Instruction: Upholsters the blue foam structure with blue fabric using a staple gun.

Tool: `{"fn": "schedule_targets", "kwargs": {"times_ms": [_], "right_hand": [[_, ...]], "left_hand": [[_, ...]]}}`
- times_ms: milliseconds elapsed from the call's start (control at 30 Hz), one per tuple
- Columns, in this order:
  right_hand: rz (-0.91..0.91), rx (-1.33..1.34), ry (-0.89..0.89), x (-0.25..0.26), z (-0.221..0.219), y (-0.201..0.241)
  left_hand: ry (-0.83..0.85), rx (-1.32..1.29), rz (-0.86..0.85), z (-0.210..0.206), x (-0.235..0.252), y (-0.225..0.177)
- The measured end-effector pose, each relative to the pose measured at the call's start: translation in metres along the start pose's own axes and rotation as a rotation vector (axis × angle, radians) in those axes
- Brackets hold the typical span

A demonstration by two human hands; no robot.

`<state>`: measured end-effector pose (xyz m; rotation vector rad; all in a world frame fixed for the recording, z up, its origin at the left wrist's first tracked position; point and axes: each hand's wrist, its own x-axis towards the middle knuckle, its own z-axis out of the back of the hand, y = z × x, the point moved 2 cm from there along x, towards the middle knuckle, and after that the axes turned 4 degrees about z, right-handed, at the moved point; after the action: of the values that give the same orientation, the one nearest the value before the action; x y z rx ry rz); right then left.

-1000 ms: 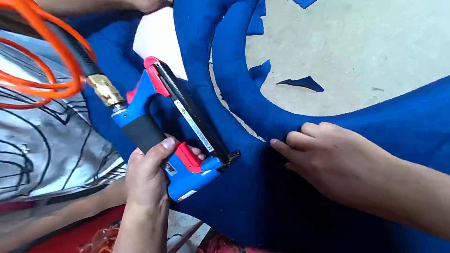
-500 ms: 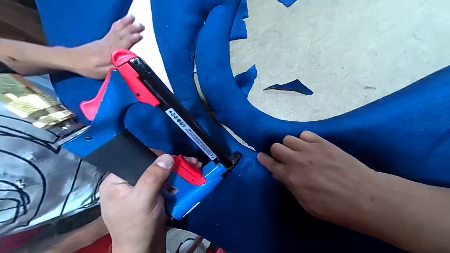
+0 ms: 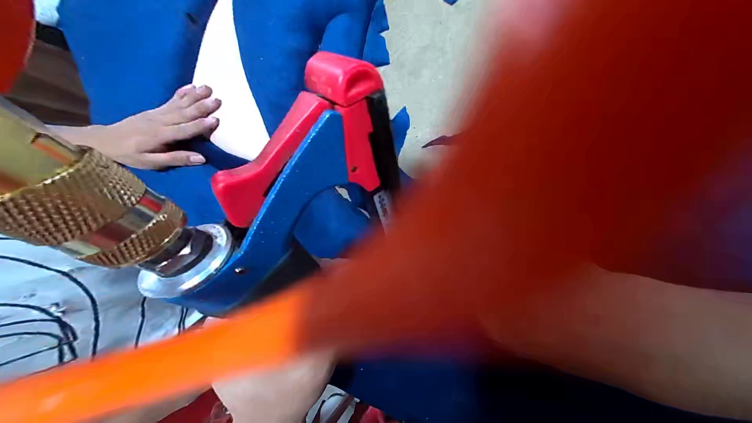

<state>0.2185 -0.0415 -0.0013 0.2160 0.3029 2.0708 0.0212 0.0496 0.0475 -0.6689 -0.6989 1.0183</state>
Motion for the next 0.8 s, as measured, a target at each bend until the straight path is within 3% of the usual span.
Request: {"fn": "schedule_targets", "kwargs": {"times_ms": [167,333,800], "right_hand": [[0.005,0.048,0.072,-0.001,0.008,-0.003],[0.040,-0.020,0.011,0.002,-0.004,-0.003],[0.027,-0.040,0.017,0.003,-0.008,-0.004]], "left_hand": [[0.023,0.080,-0.016,-0.003,-0.001,-0.006],[0.052,0.194,-0.137,0.002,-0.004,0.001],[-0.018,0.149,-0.129,-0.002,-0.020,0.000]]}}
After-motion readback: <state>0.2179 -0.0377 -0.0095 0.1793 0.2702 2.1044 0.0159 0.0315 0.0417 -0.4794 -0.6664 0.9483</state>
